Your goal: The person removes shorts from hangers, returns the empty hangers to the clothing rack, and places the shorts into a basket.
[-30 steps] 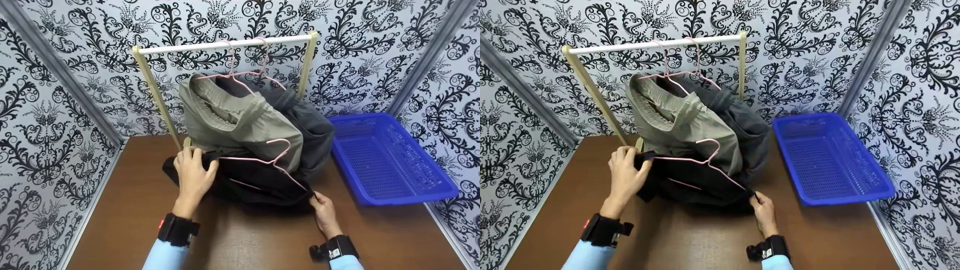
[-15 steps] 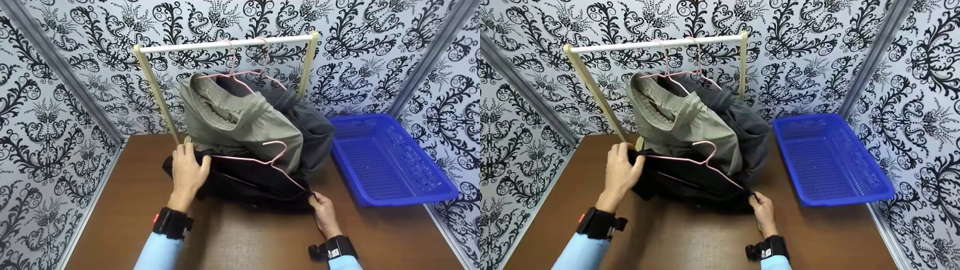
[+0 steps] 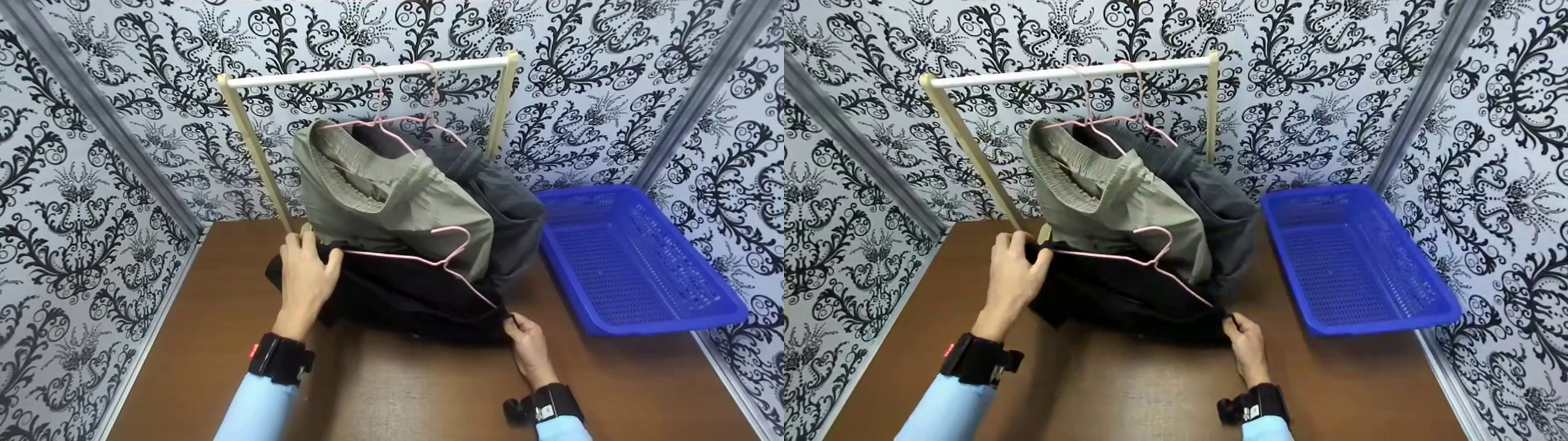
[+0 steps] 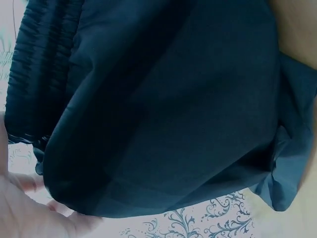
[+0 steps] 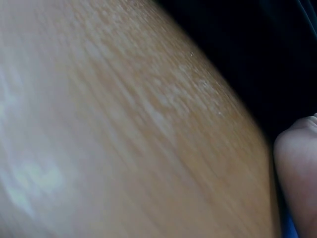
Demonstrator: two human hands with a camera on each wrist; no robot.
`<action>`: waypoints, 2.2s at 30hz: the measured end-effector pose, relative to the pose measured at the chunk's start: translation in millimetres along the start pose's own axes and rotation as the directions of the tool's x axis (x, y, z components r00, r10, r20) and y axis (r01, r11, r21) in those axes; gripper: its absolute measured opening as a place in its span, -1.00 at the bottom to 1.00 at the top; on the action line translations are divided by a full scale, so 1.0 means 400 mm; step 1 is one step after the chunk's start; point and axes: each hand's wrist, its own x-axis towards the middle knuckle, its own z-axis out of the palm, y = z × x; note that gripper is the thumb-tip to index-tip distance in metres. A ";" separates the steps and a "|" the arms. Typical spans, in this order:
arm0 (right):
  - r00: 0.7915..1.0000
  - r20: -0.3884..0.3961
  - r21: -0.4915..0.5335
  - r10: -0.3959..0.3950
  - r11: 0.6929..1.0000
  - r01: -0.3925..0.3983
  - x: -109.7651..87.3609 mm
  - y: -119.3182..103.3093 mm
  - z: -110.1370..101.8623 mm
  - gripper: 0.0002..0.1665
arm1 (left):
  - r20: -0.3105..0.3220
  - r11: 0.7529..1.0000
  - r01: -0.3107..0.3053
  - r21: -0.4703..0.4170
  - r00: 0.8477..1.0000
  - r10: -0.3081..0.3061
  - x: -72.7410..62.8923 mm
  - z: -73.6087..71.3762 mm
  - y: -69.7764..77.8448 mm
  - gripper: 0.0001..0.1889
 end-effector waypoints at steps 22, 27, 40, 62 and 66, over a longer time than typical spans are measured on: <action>0.999 -0.030 -0.108 0.028 0.994 -0.031 -0.001 -0.001 0.003 -0.61 | 0.042 0.998 0.059 0.019 0.997 -0.060 0.015 -0.027 0.011 -0.50; 0.997 -0.067 -0.172 0.024 0.984 -0.035 0.002 0.000 0.005 -0.74 | 0.001 0.999 0.043 0.012 0.999 -0.043 0.018 -0.028 0.008 -0.57; 0.995 -0.095 -0.291 -0.033 0.957 0.004 0.007 0.010 0.008 -0.80 | -0.087 0.998 0.065 -0.015 0.994 -0.066 0.033 -0.034 0.008 -0.87; 0.988 -0.155 -0.197 0.024 0.979 -0.055 0.005 0.008 0.016 -0.72 | 0.026 0.939 0.310 -0.149 0.950 -0.310 0.065 -0.086 0.007 -0.69; 0.987 -0.162 -0.181 0.020 0.982 -0.050 0.004 0.008 0.017 -0.74 | 0.092 0.893 0.405 -0.195 0.914 -0.394 0.071 -0.096 0.001 -0.68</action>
